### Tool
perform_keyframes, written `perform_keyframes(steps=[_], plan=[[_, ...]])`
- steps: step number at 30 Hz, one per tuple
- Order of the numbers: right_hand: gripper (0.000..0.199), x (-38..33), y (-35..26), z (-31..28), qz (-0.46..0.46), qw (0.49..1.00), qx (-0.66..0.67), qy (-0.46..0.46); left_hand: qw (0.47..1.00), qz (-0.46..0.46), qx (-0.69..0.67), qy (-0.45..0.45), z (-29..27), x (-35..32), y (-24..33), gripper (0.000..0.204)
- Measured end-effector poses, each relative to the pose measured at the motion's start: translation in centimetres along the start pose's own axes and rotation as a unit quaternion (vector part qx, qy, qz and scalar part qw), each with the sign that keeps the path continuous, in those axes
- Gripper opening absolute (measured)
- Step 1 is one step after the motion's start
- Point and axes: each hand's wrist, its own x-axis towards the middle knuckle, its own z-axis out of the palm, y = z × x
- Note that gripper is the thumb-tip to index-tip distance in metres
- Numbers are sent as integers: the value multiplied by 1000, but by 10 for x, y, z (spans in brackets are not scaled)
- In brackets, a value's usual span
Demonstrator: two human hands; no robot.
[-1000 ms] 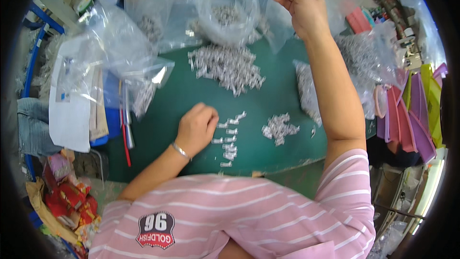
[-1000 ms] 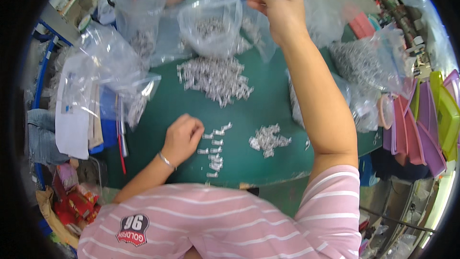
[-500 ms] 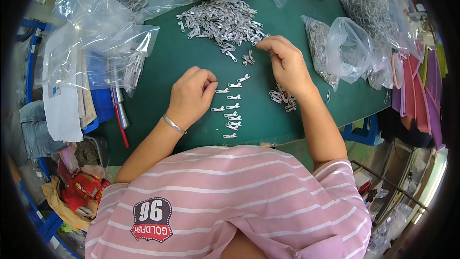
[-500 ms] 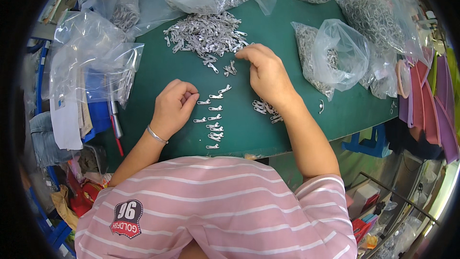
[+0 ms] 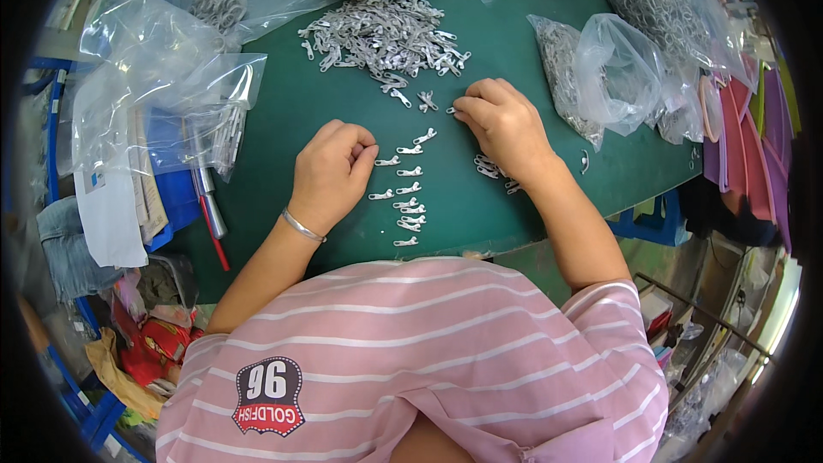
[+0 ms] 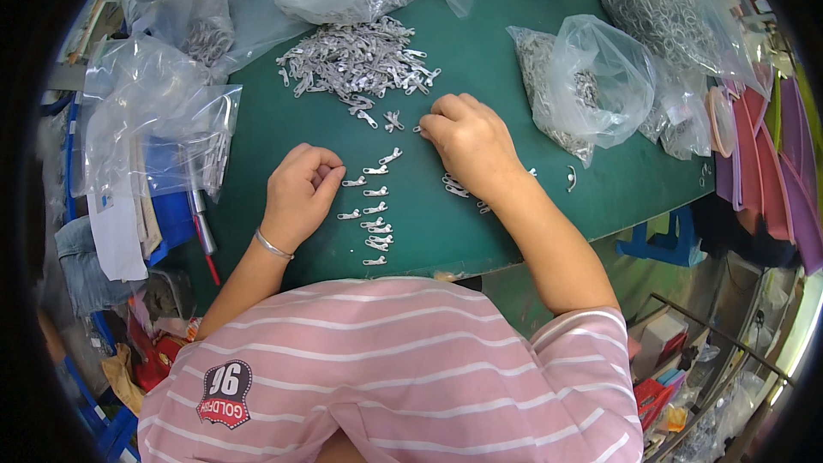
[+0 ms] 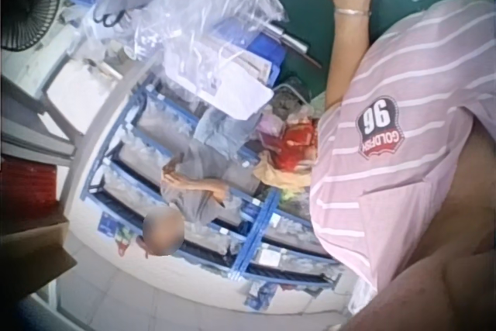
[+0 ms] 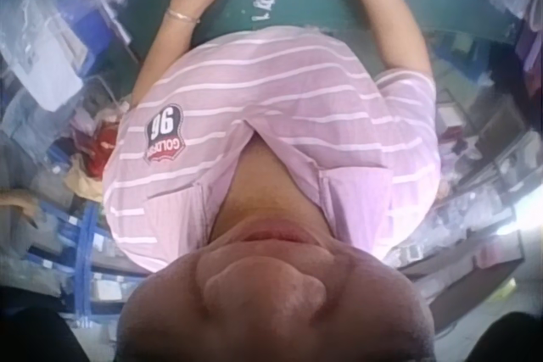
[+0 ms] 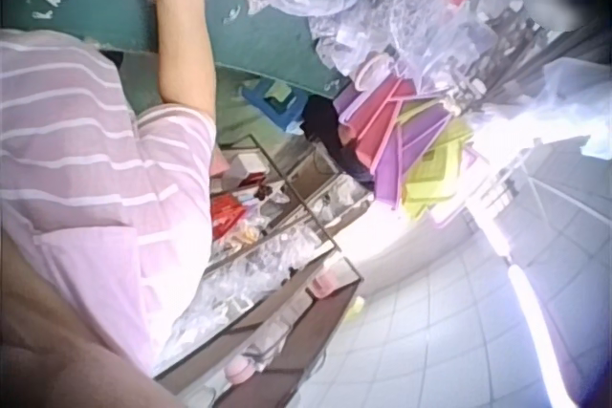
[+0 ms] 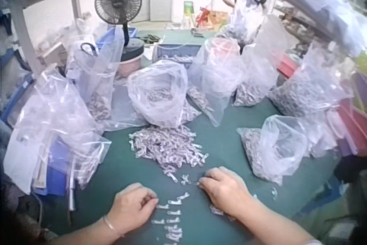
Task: The person picks up small metal zipper pulls from a pile and aligns them into several vertical rows on a green workstation surface by hand.
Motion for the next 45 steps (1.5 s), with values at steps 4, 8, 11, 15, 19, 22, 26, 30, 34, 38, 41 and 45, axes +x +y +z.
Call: perform_keyframes(steps=[4,8,11,15,19,22,26,30,34,38,41,45], plan=[[14,-7,5,-11,54,995,44,65,1000,0,-4,2,-1,0,0,6],[16,-6,8,-19,77,995,49,31,1000,1,-7,5,0,0,-1,5],[16,-5,0,-7,82,995,59,20,1000,-2,0,-3,-1,1,-1,5],[14,-5,-3,3,75,995,65,5,1000,2,-1,0,-1,1,-1,6],[13,-2,0,1,41,997,63,-23,1000,-17,5,-5,-2,2,3,7],[12,4,-2,-3,91,988,123,-16,1000,-23,5,-3,-2,1,2,7],[11,11,-3,-4,85,993,76,-33,1000,-14,10,3,-1,1,2,7],[13,21,-3,4,61,997,26,-36,1000,-16,4,2,-1,1,2,6],[17,29,-9,17,37,997,39,-56,1000,-3,8,2,-1,1,0,6],[20,31,-6,15,49,994,69,-67,1000,-13,1,-10,-2,0,1,7],[18,34,-6,13,71,990,94,-75,999,8,-39,4,2,10,2,12],[14,34,-9,13,71,987,125,-76,995,81,-51,39,22,38,24,17]])
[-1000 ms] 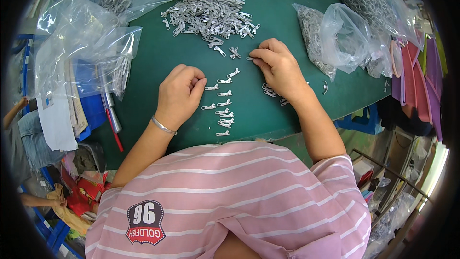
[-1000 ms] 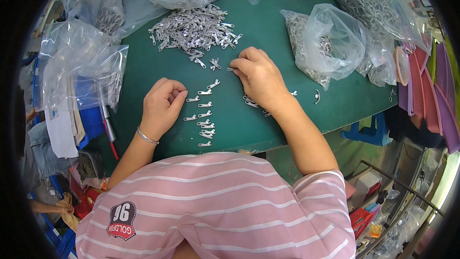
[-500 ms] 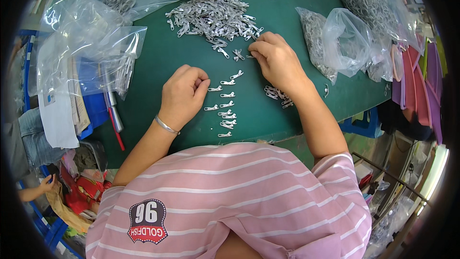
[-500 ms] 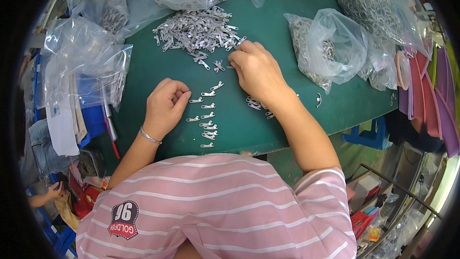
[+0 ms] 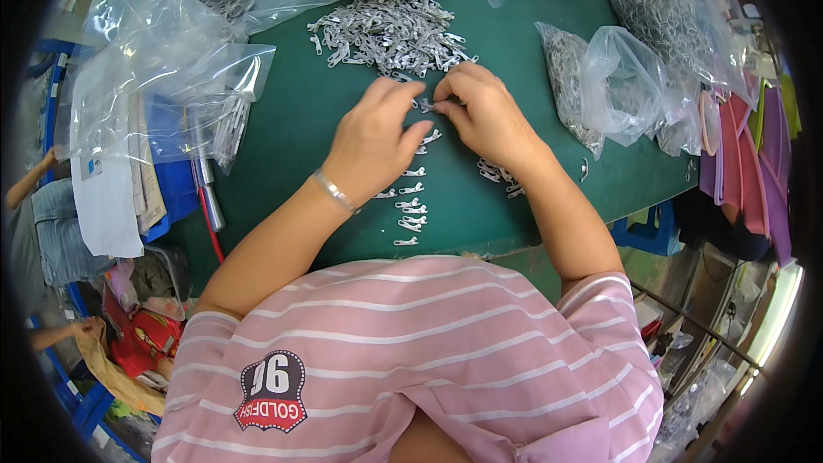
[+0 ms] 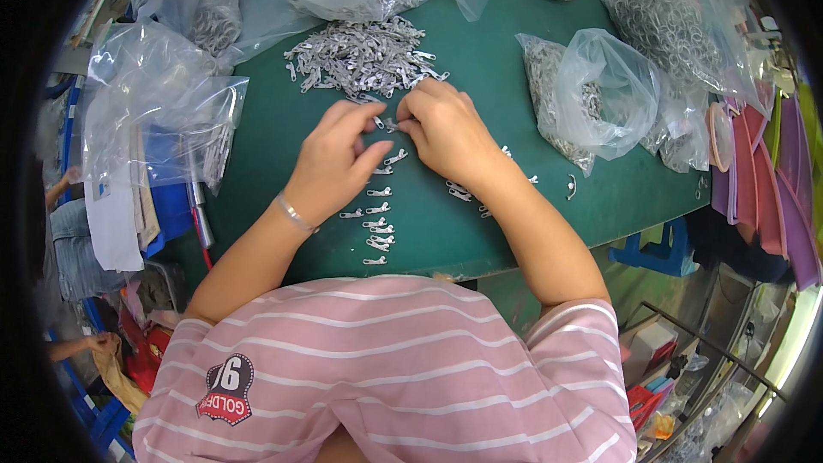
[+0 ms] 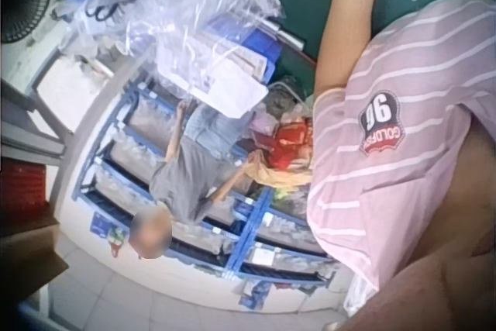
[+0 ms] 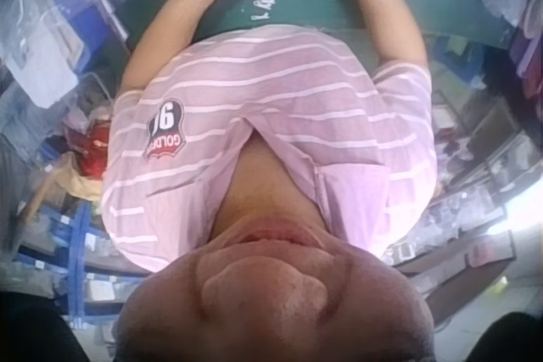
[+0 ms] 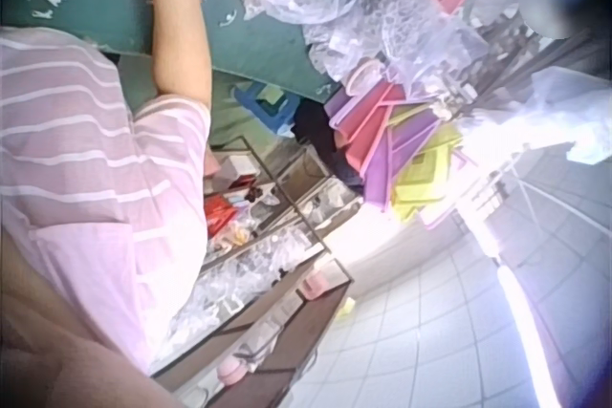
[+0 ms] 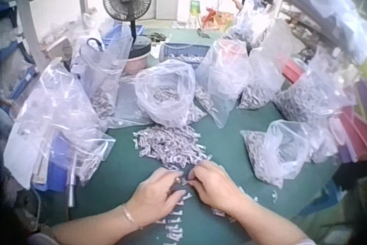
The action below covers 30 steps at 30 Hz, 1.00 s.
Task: The person picks up small metal zipper pulls from a pile and aligns them into several vertical rows on a green workstation surface by hand.
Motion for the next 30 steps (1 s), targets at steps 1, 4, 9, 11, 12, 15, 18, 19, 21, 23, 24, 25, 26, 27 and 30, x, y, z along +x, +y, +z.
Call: perform_keyframes(steps=[1,4,9,11,12,15,18,19,21,23,24,25,26,27,30], plan=[[11,-2,-1,2,-1,1000,22,3,1000,16,16,-11,7,4,-6,16],[8,-4,2,3,-9,999,17,46,997,43,43,-44,18,9,-20,14],[9,-1,7,2,-19,998,15,54,998,6,55,-20,10,4,-17,12],[17,-2,7,5,-27,999,-11,16,998,1,69,-14,8,5,-14,11],[18,-3,5,6,-22,1000,-15,15,997,7,75,-18,8,5,-15,11],[16,-4,0,7,-32,999,-29,15,994,16,102,-33,7,6,-22,10],[13,-6,-4,10,-62,995,-72,20,992,18,118,-34,9,6,-26,10],[12,-6,-6,14,-77,991,-104,24,992,19,121,-33,9,6,-26,10],[11,-5,-8,17,-104,980,-166,22,992,-3,122,-34,9,7,-21,9],[11,-3,-11,18,-127,966,-225,8,992,-8,121,-31,6,6,-19,8],[10,0,-12,12,-131,963,-233,2,993,1,116,-26,6,8,-20,8],[9,3,-14,6,-77,984,-159,0,993,10,112,-21,6,9,-20,8],[9,5,-17,-1,-22,996,-83,-3,994,10,110,-25,5,9,-21,8],[9,8,-19,-9,32,999,-7,-2,994,12,108,-29,6,9,-23,8],[19,37,-24,-49,161,957,237,-48,994,6,105,-24,9,10,-24,10]])
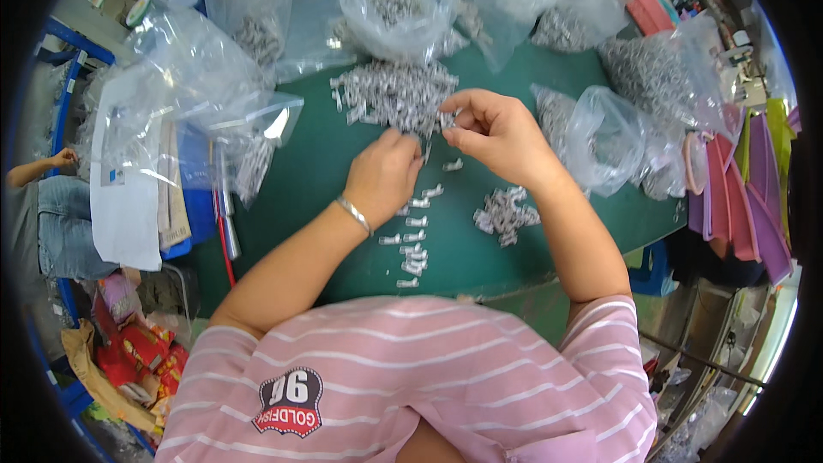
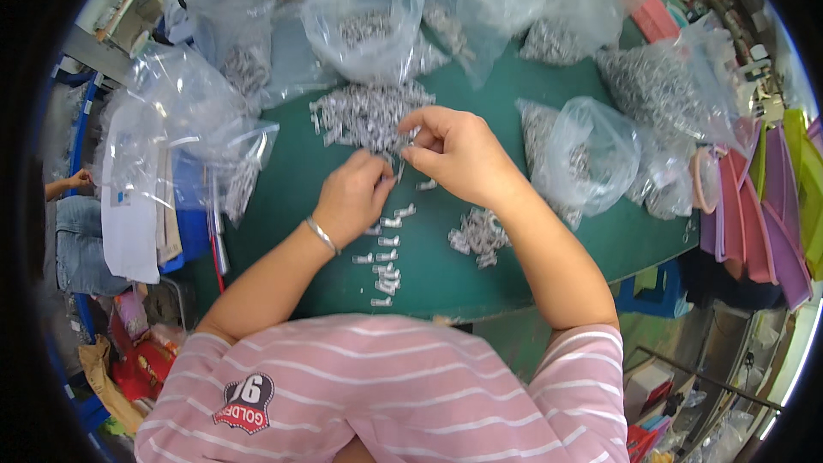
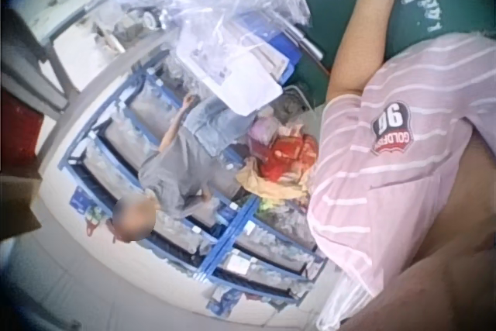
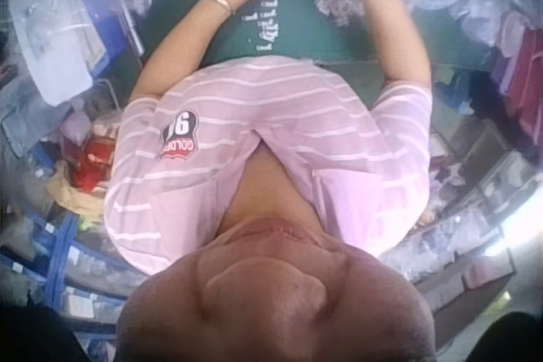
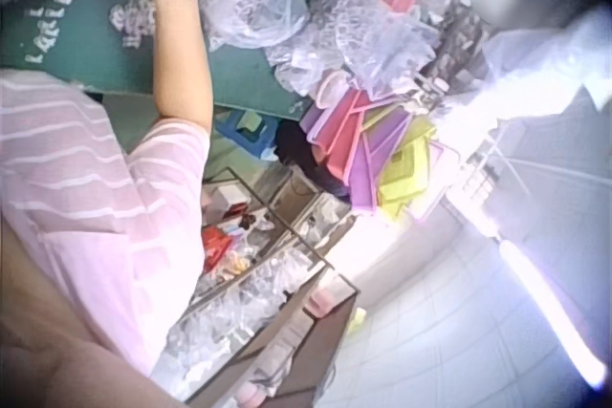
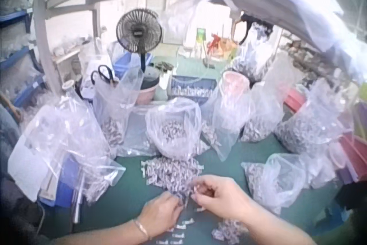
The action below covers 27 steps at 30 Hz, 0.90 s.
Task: The person picks up small metal zipper pulls from a pile and aligns them into several vertical rows on a green workstation surface by hand.
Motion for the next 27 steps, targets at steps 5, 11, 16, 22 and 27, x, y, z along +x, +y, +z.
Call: perform_keyframes(steps=[5,11,16,22,27], plan=[[26,69,-77,-62,-11,999,32,29,1000,-20,-11,-2,0,1,-1,11],[32,151,-69,-104,-120,915,337,185,1000,-11,-24,0,-2,2,-3,8],[20,61,-39,-52,-136,982,79,108,999,-6,-53,8,-8,-4,-10,7],[18,-33,39,0,-140,966,-202,80,997,-9,-76,12,-17,-8,-8,14],[11,-46,62,39,-207,913,-327,133,997,-8,-70,-15,-19,-7,-8,15]])
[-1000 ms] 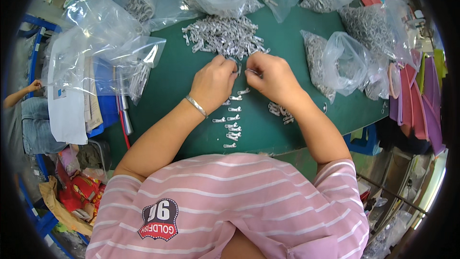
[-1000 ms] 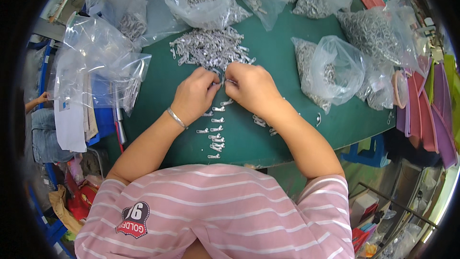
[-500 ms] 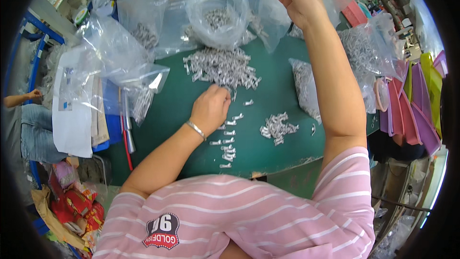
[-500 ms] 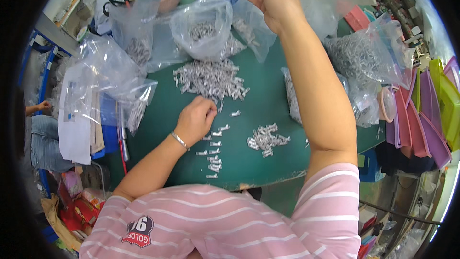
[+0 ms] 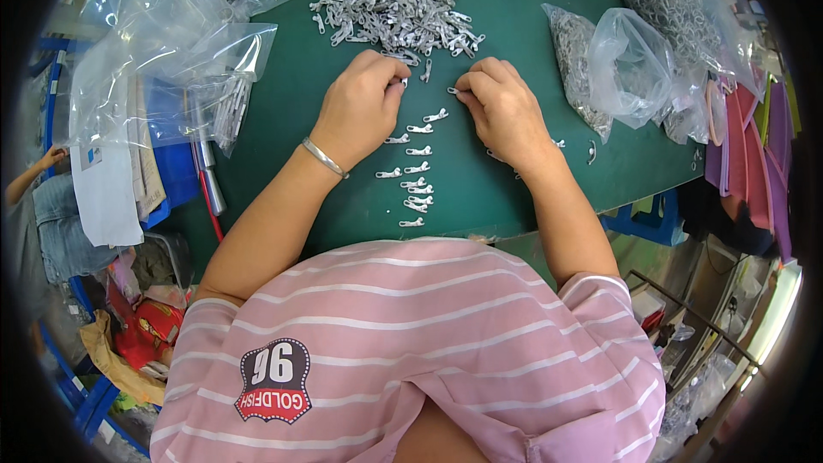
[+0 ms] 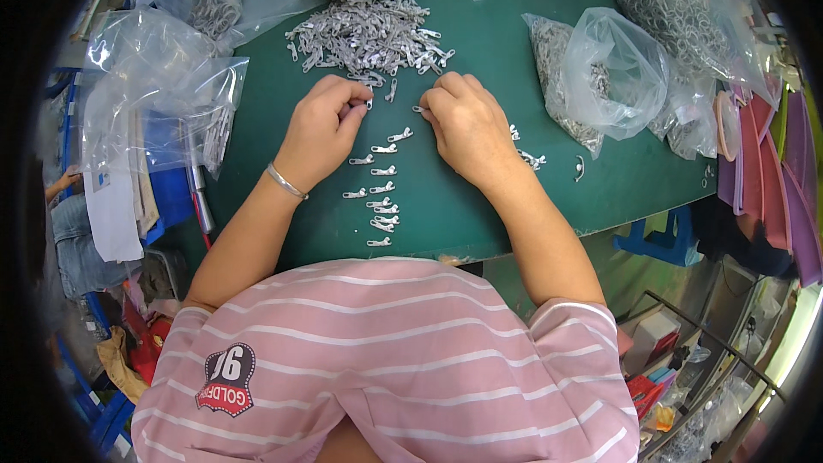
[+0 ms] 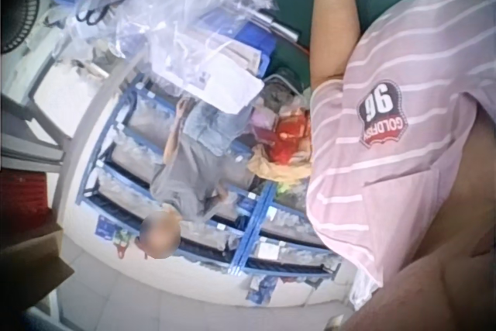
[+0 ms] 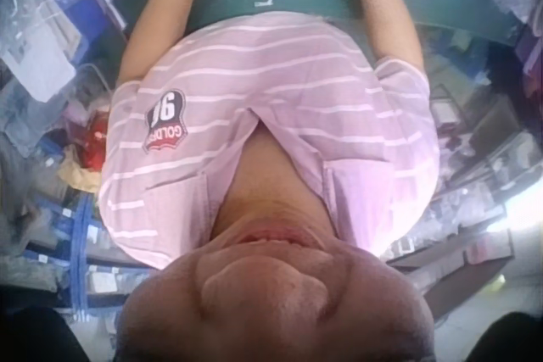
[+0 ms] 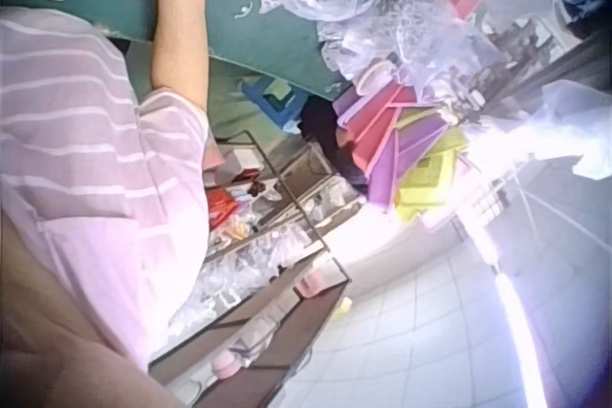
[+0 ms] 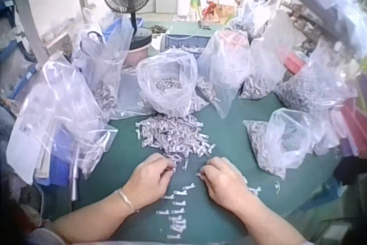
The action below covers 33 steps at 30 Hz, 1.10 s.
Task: The person picks up small metal zipper pulls from a pile and aligns them into several vertical rows on a green workstation surface by hand.
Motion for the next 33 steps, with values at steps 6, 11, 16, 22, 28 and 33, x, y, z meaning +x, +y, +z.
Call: perform_keyframes(steps=[6,11,16,22,28,33], plan=[[12,-7,-8,5,16,999,36,-2,1000,6,-28,1,0,-7,5,15],[13,-5,3,-13,66,997,38,29,999,18,-32,-3,2,-9,8,15],[12,-7,0,-8,46,998,40,21,999,31,-38,-6,8,-6,10,16],[12,-8,-8,6,7,999,52,10,990,-60,-122,-41,5,-8,28,13],[10,8,-36,-16,148,939,309,-40,920,-181,-338,-74,-9,-9,32,10],[10,77,-22,-68,260,836,466,-128,899,-143,-411,56,-10,-8,36,15]])
